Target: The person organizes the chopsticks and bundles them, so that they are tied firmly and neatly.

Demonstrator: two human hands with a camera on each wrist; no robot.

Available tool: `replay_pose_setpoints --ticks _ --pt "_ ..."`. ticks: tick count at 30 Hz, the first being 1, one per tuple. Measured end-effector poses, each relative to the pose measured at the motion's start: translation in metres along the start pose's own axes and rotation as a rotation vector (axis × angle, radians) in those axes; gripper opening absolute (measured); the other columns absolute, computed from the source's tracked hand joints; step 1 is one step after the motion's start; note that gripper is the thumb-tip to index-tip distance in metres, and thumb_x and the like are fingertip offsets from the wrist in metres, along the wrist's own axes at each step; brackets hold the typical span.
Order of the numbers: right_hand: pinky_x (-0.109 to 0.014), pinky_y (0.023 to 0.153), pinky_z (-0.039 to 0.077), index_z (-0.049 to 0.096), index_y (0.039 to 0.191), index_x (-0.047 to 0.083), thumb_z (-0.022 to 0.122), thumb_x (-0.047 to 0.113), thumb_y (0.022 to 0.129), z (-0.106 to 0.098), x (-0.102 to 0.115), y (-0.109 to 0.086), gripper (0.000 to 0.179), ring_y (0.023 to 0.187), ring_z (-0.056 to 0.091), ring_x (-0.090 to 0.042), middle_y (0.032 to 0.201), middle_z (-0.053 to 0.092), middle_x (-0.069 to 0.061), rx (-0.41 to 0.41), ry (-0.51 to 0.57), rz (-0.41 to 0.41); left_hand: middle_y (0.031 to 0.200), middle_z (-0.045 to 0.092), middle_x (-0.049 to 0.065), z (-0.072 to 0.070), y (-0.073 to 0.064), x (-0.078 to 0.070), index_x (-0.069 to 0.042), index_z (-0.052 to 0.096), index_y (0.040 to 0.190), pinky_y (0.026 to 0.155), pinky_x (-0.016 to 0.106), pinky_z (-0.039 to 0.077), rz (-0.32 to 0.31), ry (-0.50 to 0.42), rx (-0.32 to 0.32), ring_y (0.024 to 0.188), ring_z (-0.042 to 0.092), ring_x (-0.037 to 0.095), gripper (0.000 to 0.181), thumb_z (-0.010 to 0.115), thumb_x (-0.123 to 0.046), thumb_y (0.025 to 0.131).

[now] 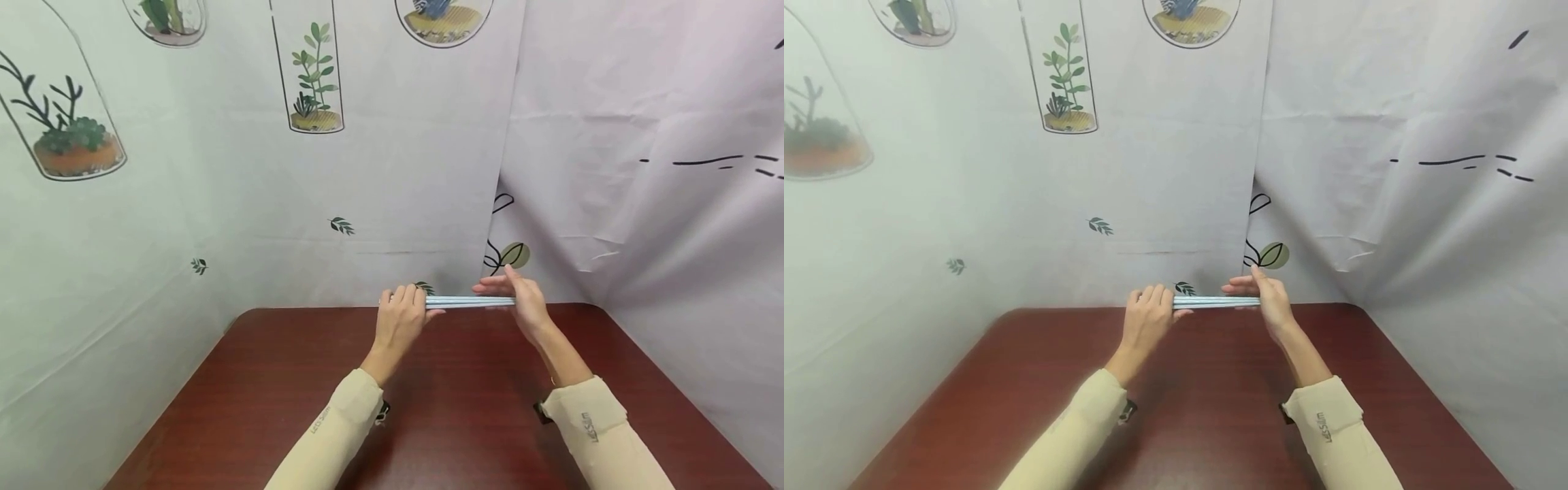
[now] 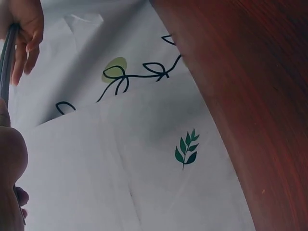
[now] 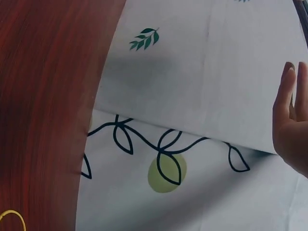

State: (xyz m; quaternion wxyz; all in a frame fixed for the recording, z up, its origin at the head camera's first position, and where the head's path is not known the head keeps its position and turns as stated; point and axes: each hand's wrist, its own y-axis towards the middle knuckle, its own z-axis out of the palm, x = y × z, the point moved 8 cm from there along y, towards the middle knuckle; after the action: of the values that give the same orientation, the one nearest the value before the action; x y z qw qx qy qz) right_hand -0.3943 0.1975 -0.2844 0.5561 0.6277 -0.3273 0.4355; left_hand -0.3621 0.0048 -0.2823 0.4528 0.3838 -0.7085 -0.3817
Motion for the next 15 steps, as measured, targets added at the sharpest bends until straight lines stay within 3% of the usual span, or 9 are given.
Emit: replay_pose_setpoints --ticks 5,8,12,15 --pt "-0.043 0.074 0.05 0.051 0.123 -0.005 0.026 0.047 0.098 -0.004 -0.005 0.0 0.063 0.103 0.061 -0.025 0.115 0.06 -0.023 0.084 -0.054 0.081 0.067 0.047 0.0 0.003 -0.002 0.008 -0.011 0.053 0.077 0.06 0.033 0.038 -0.005 0.015 0.019 0.06 0.048 0.017 0.056 0.035 -0.064 0.085" --pt "-0.038 0.073 0.051 0.042 0.13 -0.002 0.023 0.052 0.096 -0.025 -0.014 -0.006 0.066 0.101 0.062 -0.029 0.119 0.057 -0.025 0.066 -0.142 0.143 0.065 0.045 0.0 0.004 -0.004 0.014 -0.011 0.053 0.075 0.059 0.034 0.037 -0.005 0.033 0.02 0.059 0.047 0.017 0.056 0.039 -0.064 0.083" --pt "-0.034 0.062 0.051 0.046 0.124 -0.007 0.039 0.037 0.098 -0.07 -0.038 -0.025 0.052 0.076 0.066 -0.026 0.102 0.065 -0.022 0.052 -0.515 0.219 0.063 0.043 0.001 0.006 -0.005 0.021 -0.01 0.052 0.073 0.058 0.034 0.037 -0.007 0.037 0.013 0.058 0.047 0.018 0.053 0.05 -0.063 0.078" --pt "-0.032 0.055 0.048 0.054 0.111 -0.009 0.056 0.019 0.091 -0.098 -0.064 -0.043 0.035 0.069 0.061 -0.02 0.092 0.065 -0.019 0.136 -0.857 0.294 0.063 0.043 0.001 0.006 -0.003 0.025 -0.01 0.052 0.074 0.058 0.034 0.036 -0.006 0.03 0.01 0.058 0.046 0.018 0.052 0.056 -0.062 0.075"
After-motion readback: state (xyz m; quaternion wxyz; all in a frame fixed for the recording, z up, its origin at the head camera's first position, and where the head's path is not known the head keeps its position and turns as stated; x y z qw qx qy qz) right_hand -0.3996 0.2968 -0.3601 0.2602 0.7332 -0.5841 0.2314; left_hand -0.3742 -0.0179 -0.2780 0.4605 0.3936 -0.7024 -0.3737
